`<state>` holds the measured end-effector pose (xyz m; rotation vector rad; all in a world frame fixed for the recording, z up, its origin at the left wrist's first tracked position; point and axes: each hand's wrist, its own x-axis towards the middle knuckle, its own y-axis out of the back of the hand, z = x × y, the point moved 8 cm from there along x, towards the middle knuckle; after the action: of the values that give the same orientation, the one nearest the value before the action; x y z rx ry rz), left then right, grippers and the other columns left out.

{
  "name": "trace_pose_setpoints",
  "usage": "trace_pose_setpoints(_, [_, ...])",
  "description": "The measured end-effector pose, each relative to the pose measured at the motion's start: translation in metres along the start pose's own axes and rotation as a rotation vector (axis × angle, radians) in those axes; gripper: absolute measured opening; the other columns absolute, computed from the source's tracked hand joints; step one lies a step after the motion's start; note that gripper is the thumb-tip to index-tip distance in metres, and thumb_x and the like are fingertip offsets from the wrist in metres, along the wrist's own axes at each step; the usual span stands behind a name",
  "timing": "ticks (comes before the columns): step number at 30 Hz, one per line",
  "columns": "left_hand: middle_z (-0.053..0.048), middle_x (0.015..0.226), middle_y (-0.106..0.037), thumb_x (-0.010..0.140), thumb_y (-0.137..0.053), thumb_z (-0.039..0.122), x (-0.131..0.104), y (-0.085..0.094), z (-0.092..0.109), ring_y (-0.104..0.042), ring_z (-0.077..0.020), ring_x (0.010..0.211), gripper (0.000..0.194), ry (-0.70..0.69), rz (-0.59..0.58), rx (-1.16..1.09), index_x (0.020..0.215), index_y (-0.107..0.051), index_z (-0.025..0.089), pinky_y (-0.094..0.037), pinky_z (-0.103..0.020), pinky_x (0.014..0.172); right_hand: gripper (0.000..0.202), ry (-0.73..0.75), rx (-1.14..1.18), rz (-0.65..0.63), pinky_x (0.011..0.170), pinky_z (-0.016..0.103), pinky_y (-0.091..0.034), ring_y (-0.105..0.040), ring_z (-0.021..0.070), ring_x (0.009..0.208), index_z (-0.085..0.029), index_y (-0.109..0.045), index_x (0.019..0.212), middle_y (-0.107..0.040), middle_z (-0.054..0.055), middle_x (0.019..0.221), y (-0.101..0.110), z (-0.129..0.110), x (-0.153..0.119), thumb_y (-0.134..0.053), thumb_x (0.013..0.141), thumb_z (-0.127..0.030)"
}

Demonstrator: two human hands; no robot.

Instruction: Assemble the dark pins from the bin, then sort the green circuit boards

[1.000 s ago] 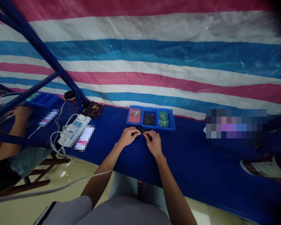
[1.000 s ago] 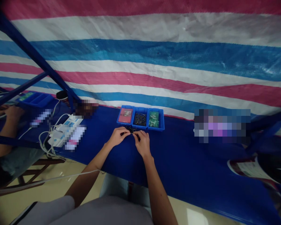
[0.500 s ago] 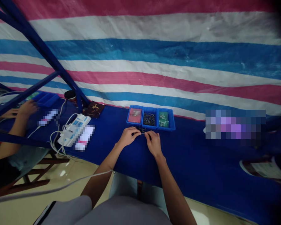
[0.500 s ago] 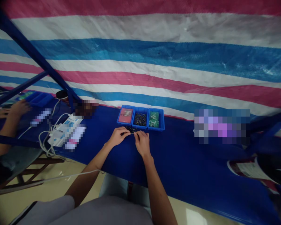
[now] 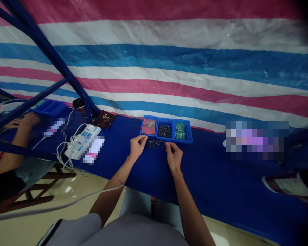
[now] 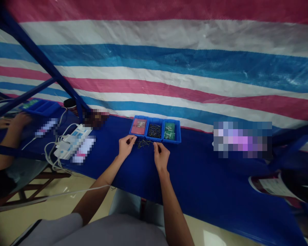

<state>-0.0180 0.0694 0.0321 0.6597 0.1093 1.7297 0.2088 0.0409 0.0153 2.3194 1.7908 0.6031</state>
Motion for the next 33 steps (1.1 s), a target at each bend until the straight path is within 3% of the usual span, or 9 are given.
trace_pose_setpoints(5, [0.002, 0.057, -0.052, 0.090, -0.058, 0.047, 0.002, 0.002, -0.012, -0.045, -0.0114, 0.054, 0.034, 0.090, 0.040, -0.017, 0.083, -0.072, 0.017, -0.038, -0.023, 0.057, 0.049, -0.016, -0.009, 0.157, 0.055, 0.027, -0.042, -0.053, 0.0165, 0.053, -0.014, -0.071, 0.100, -0.059, 0.002, 0.061, 0.014, -0.012, 0.023, -0.049, 0.095, -0.057])
trace_pose_setpoints(10, [0.002, 0.057, -0.052, 0.090, -0.057, 0.048, 0.002, 0.000, -0.016, -0.046, -0.0117, 0.055, 0.035, 0.101, 0.034, -0.032, 0.083, -0.071, 0.017, -0.039, -0.023, 0.057, 0.043, 0.082, -0.144, 0.041, 0.058, 0.028, -0.043, -0.057, 0.0174, 0.053, -0.019, -0.069, 0.115, -0.063, 0.001, 0.060, -0.003, -0.022, 0.032, -0.049, 0.096, -0.051])
trace_pose_setpoints(14, [0.002, 0.058, -0.054, 0.090, -0.058, 0.047, 0.002, 0.000, -0.016, -0.047, -0.0114, 0.055, 0.034, 0.105, 0.018, -0.060, 0.085, -0.072, 0.016, -0.040, -0.022, 0.058, 0.033, 0.197, -0.238, -0.121, 0.062, 0.029, -0.045, -0.062, 0.0180, 0.061, -0.022, -0.073, 0.098, -0.069, 0.004, 0.073, -0.027, -0.019, 0.009, -0.049, 0.096, -0.045])
trace_pose_setpoints(17, [0.002, 0.059, -0.056, 0.089, -0.060, 0.045, 0.002, -0.002, -0.015, -0.048, -0.0110, 0.055, 0.032, 0.097, -0.009, -0.080, 0.085, -0.072, 0.015, -0.041, -0.022, 0.058, 0.027, 0.247, -0.300, -0.225, 0.065, 0.029, -0.047, -0.064, 0.0189, 0.069, -0.025, -0.073, 0.100, -0.071, 0.005, 0.087, -0.041, -0.014, -0.002, -0.050, 0.097, -0.039])
trace_pose_setpoints(22, [0.002, 0.058, -0.055, 0.089, -0.060, 0.043, 0.003, -0.003, -0.013, -0.047, -0.0107, 0.054, 0.030, 0.090, -0.026, -0.102, 0.086, -0.072, 0.015, -0.040, -0.022, 0.058, 0.022, 0.271, -0.408, -0.274, 0.065, 0.030, -0.046, -0.065, 0.0190, 0.072, -0.028, -0.072, 0.107, -0.071, 0.004, 0.094, -0.050, -0.008, 0.005, -0.054, 0.095, -0.032])
trace_pose_setpoints(27, [0.003, 0.057, -0.053, 0.089, -0.060, 0.043, 0.002, -0.003, -0.014, -0.046, -0.0106, 0.053, 0.031, 0.092, -0.027, -0.112, 0.085, -0.071, 0.015, -0.040, -0.023, 0.057, 0.020, 0.320, -0.462, -0.320, 0.064, 0.028, -0.044, -0.066, 0.0191, 0.078, -0.030, -0.074, 0.102, -0.071, 0.003, 0.096, -0.057, -0.009, 0.008, -0.055, 0.096, -0.028])
trace_pose_setpoints(33, [0.002, 0.057, -0.056, 0.089, -0.060, 0.043, 0.002, -0.003, -0.012, -0.047, -0.0109, 0.053, 0.031, 0.067, -0.032, -0.086, 0.086, -0.072, 0.015, -0.040, -0.023, 0.057, 0.021, 0.342, -0.453, -0.352, 0.063, 0.027, -0.044, -0.066, 0.0173, 0.077, -0.031, -0.073, 0.101, -0.069, 0.001, 0.093, -0.055, -0.013, 0.006, -0.052, 0.098, -0.028])
